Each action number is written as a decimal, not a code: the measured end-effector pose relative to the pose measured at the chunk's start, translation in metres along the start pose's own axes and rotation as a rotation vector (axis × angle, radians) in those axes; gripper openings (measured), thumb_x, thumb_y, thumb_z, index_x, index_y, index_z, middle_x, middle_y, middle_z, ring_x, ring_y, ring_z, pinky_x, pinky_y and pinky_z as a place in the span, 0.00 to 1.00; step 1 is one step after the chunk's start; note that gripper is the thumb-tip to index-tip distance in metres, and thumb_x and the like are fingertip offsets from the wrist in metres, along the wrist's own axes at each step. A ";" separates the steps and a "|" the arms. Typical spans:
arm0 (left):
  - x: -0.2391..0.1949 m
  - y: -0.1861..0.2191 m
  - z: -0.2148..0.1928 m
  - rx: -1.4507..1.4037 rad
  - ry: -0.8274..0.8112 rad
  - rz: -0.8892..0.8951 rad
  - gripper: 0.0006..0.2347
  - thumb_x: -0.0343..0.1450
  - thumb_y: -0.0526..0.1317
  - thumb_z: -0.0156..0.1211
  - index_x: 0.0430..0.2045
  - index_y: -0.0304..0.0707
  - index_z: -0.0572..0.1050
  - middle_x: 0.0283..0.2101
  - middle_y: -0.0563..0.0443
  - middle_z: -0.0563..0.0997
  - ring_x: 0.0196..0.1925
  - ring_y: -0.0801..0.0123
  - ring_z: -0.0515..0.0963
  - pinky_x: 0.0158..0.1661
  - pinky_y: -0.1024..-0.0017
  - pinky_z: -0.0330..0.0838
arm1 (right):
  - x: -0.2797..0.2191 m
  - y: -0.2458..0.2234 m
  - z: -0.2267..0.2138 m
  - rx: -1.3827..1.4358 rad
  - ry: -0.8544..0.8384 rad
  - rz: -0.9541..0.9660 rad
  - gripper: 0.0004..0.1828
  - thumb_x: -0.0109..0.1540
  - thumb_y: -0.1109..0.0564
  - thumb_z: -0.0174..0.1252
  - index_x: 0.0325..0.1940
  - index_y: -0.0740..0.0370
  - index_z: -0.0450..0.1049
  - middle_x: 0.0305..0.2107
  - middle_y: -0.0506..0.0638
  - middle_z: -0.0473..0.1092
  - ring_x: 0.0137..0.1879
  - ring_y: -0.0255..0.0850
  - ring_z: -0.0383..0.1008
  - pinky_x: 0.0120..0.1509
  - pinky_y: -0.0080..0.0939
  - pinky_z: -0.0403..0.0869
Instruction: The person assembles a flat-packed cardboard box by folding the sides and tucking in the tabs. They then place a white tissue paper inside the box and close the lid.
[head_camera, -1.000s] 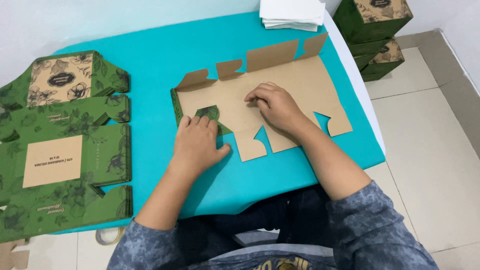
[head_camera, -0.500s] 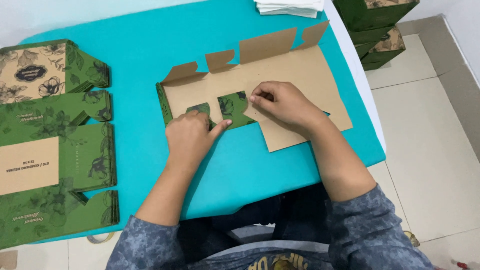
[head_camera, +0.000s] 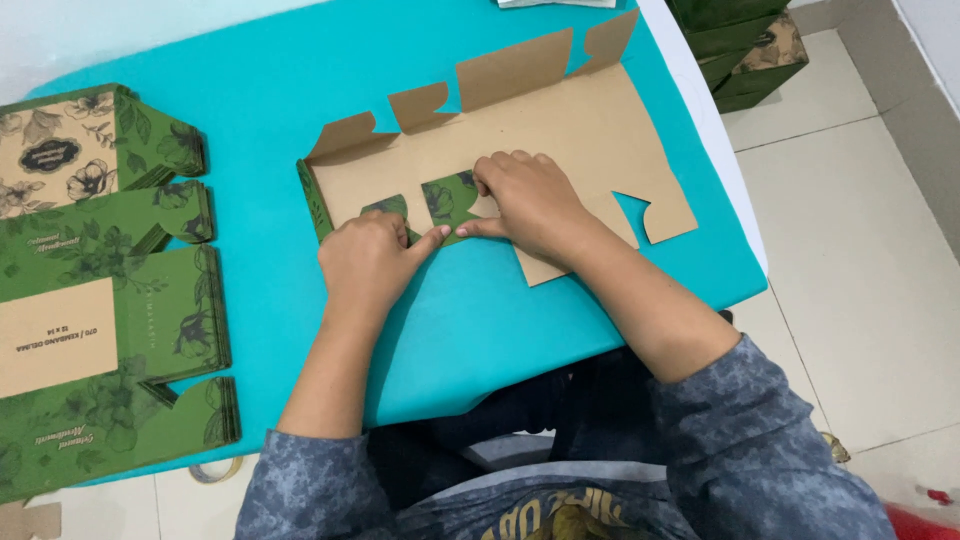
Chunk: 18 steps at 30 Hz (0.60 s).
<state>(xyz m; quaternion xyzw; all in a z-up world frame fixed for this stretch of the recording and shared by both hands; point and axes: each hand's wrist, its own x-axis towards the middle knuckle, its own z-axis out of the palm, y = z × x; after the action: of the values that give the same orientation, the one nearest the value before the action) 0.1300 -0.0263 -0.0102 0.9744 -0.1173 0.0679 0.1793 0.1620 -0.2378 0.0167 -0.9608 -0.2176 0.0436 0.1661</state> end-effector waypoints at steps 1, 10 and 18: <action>0.000 0.000 0.000 0.001 -0.001 0.004 0.24 0.65 0.59 0.62 0.06 0.43 0.65 0.11 0.54 0.61 0.15 0.64 0.67 0.17 0.71 0.58 | 0.000 0.001 0.000 0.001 0.003 0.003 0.23 0.54 0.36 0.63 0.35 0.55 0.69 0.26 0.47 0.66 0.38 0.44 0.69 0.43 0.44 0.66; -0.001 0.004 -0.004 0.002 -0.033 -0.009 0.25 0.65 0.60 0.61 0.06 0.42 0.65 0.12 0.52 0.63 0.16 0.63 0.69 0.17 0.69 0.59 | -0.017 0.012 -0.035 -0.047 -0.049 0.138 0.41 0.49 0.41 0.70 0.60 0.60 0.63 0.39 0.54 0.63 0.47 0.47 0.61 0.52 0.44 0.58; 0.001 0.001 -0.004 0.000 -0.031 0.001 0.25 0.66 0.61 0.60 0.06 0.44 0.64 0.11 0.55 0.60 0.15 0.66 0.66 0.17 0.72 0.57 | -0.013 -0.003 -0.032 0.164 -0.109 0.042 0.54 0.52 0.48 0.70 0.73 0.59 0.46 0.45 0.62 0.62 0.52 0.54 0.57 0.68 0.57 0.47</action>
<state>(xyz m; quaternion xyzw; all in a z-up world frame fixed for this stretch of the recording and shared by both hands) 0.1301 -0.0260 -0.0055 0.9754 -0.1204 0.0527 0.1772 0.1540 -0.2503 0.0482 -0.9445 -0.2019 0.1171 0.2310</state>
